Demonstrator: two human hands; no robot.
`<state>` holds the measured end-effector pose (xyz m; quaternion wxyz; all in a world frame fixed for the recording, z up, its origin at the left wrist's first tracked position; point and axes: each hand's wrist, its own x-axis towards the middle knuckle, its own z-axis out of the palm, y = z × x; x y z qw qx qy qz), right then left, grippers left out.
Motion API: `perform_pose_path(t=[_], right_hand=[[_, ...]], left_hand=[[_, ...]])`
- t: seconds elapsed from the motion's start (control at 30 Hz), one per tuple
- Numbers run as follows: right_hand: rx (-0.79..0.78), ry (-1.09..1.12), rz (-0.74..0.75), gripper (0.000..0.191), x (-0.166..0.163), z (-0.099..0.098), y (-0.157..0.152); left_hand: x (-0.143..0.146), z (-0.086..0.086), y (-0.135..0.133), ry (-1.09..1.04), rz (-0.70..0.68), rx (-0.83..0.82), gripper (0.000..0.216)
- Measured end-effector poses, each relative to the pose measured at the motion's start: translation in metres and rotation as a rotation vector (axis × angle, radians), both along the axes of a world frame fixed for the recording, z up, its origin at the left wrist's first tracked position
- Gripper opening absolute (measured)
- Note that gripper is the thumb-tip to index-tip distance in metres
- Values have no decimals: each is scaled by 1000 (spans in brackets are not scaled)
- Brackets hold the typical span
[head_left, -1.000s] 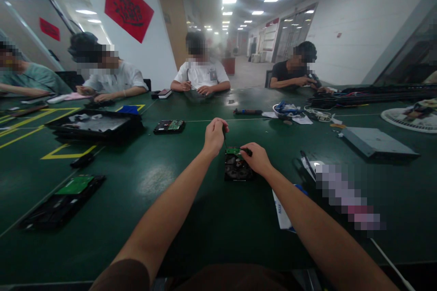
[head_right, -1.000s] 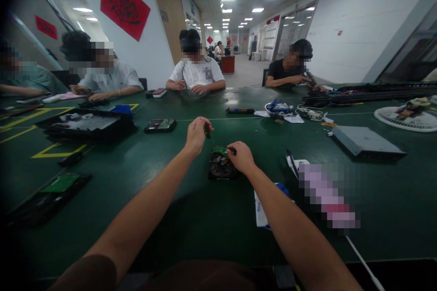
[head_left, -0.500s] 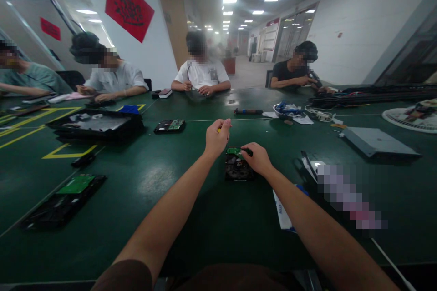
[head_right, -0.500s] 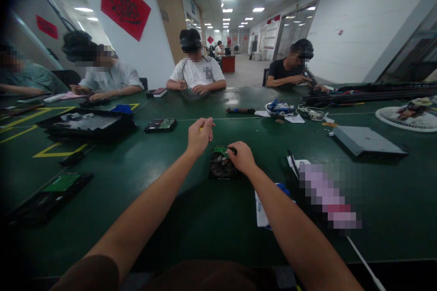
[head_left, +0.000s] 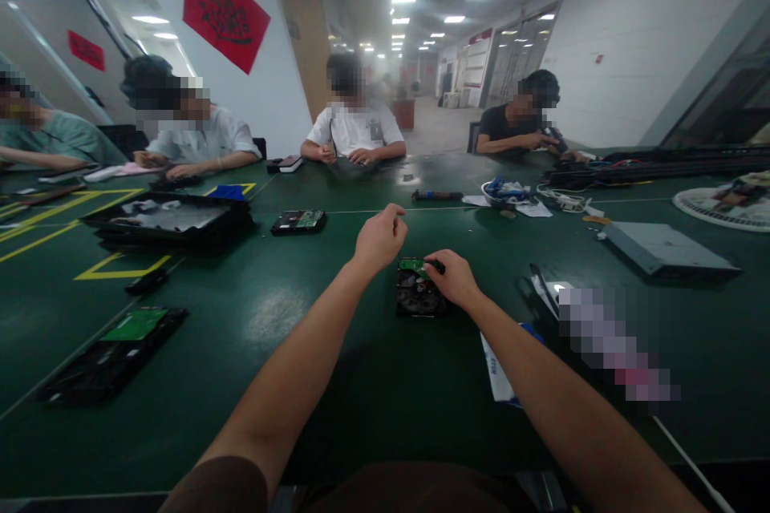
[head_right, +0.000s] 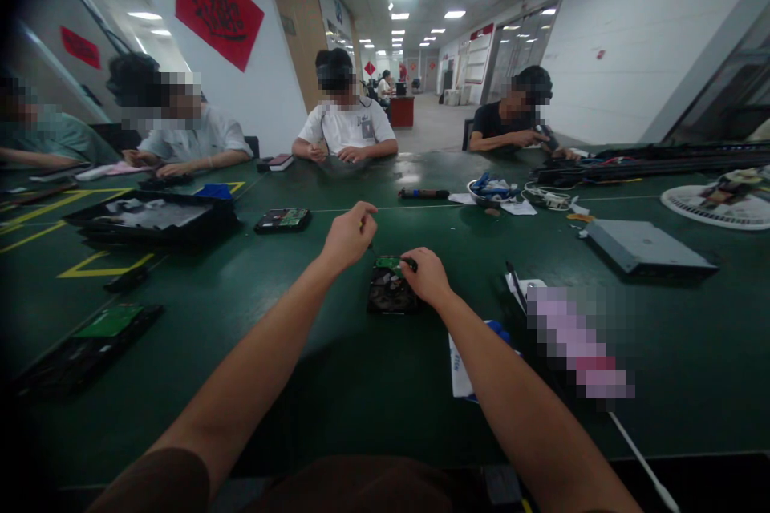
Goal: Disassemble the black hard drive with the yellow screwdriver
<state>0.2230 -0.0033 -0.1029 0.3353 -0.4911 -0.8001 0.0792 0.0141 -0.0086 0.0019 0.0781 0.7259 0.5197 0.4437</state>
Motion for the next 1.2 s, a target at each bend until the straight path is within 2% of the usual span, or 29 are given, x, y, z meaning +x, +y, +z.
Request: perform_pose_path(t=[0.13, 0.3, 0.43, 0.6, 0.73, 1.0, 1.2], right_hand=[[-25, 0, -14, 16, 0, 1, 1], [-13, 3, 2, 17, 0, -1, 2], [-12, -2, -4, 16, 0, -1, 2], [-13, -10, -15, 16, 0, 1, 1], [-10, -14, -13, 16, 0, 1, 1], [-3, -5, -5, 15, 0, 1, 1], [-8, 1, 4, 15, 0, 1, 1]], left_hand=[[-7, 13, -8, 272, 247, -92, 22], [-10, 22, -14, 429, 298, -190, 41], [-6, 26, -16, 507, 240, -193, 38], [-10, 27, -18, 609, 145, -110, 21], [-16, 26, -20, 717, 5, -33, 31], [-15, 23, -7, 451, -47, -62, 17], [-17, 19, -4, 470, -116, -23, 17]])
